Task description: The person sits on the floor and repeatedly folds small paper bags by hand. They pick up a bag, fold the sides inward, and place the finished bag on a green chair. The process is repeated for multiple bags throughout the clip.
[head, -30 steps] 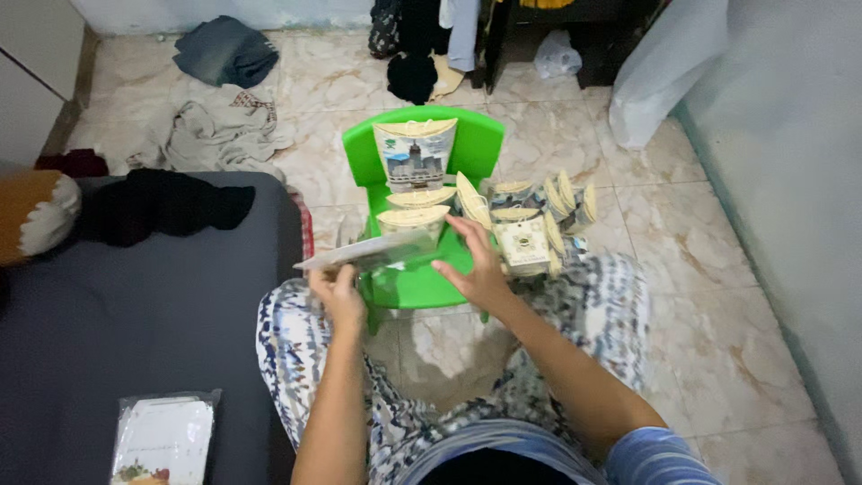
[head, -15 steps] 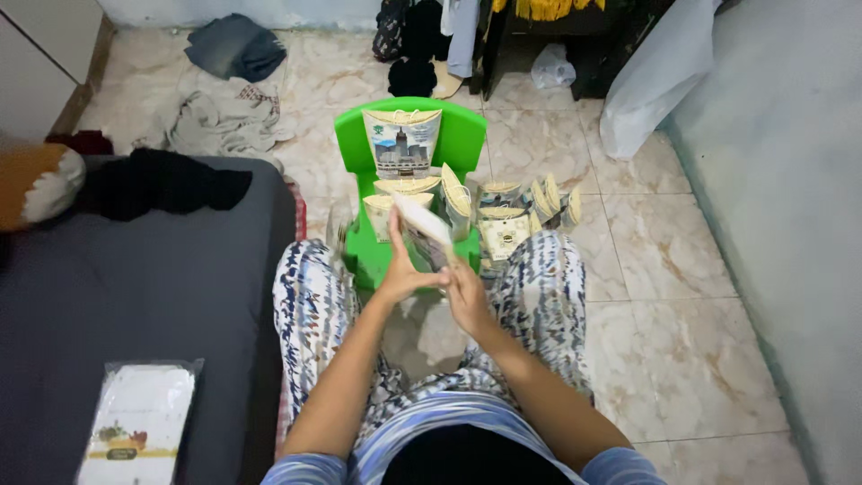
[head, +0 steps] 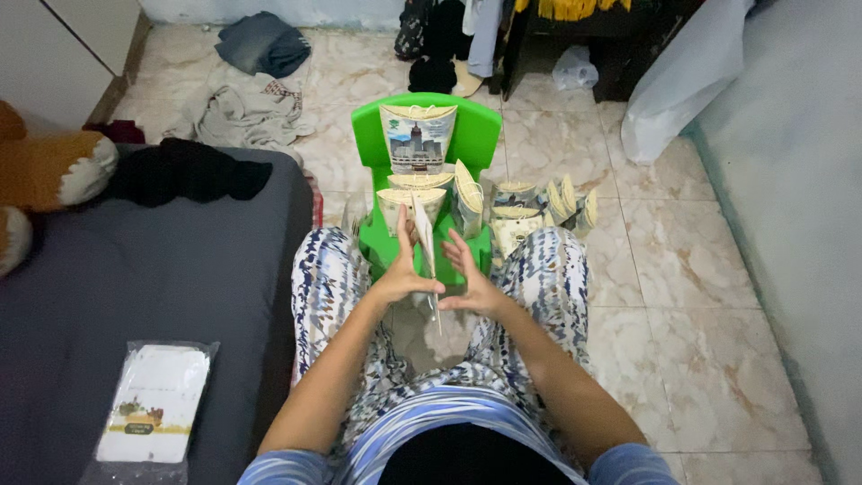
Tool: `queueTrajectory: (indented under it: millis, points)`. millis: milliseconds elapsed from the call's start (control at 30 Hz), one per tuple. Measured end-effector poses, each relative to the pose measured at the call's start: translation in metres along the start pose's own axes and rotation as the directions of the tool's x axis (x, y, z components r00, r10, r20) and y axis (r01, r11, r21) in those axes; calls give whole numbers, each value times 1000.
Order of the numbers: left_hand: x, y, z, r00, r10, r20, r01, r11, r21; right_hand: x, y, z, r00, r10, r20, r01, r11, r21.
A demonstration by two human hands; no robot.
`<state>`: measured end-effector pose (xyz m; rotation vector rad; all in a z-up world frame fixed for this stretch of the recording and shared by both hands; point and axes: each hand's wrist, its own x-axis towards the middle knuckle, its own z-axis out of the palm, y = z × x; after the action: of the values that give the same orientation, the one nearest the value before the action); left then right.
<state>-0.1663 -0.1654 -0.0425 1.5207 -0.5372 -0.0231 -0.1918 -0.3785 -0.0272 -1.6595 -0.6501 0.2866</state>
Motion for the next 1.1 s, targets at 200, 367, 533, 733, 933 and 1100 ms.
queueTrajectory:
  millis: [200, 367, 533, 733, 933, 1100]
  points:
    - [-10, 13, 15, 996, -93, 12, 94, 984, -154, 5, 12, 5, 991, 85, 107, -110, 958, 266]
    - [-13, 21, 15, 999, -39, 27, 42, 991, -128, 2, 27, 3, 999, -7, 51, -9, 951, 308]
    - [-12, 39, 16, 995, -90, -33, 81, 976, -203, -7, 20, 2, 995, 88, -57, -76, 982, 174]
    - [-14, 32, 10, 980, -183, -73, 167, 968, -186, -6, 3, 4, 972, 165, -168, -116, 956, 268]
    - [-21, 16, 10, 952, -287, -106, 261, 942, -211, -8, -16, 6, 958, 166, -235, -123, 974, 189]
    - [-21, 16, 11, 957, -253, -144, 226, 957, -182, -8, -28, 11, 942, 164, -293, -112, 976, 187]
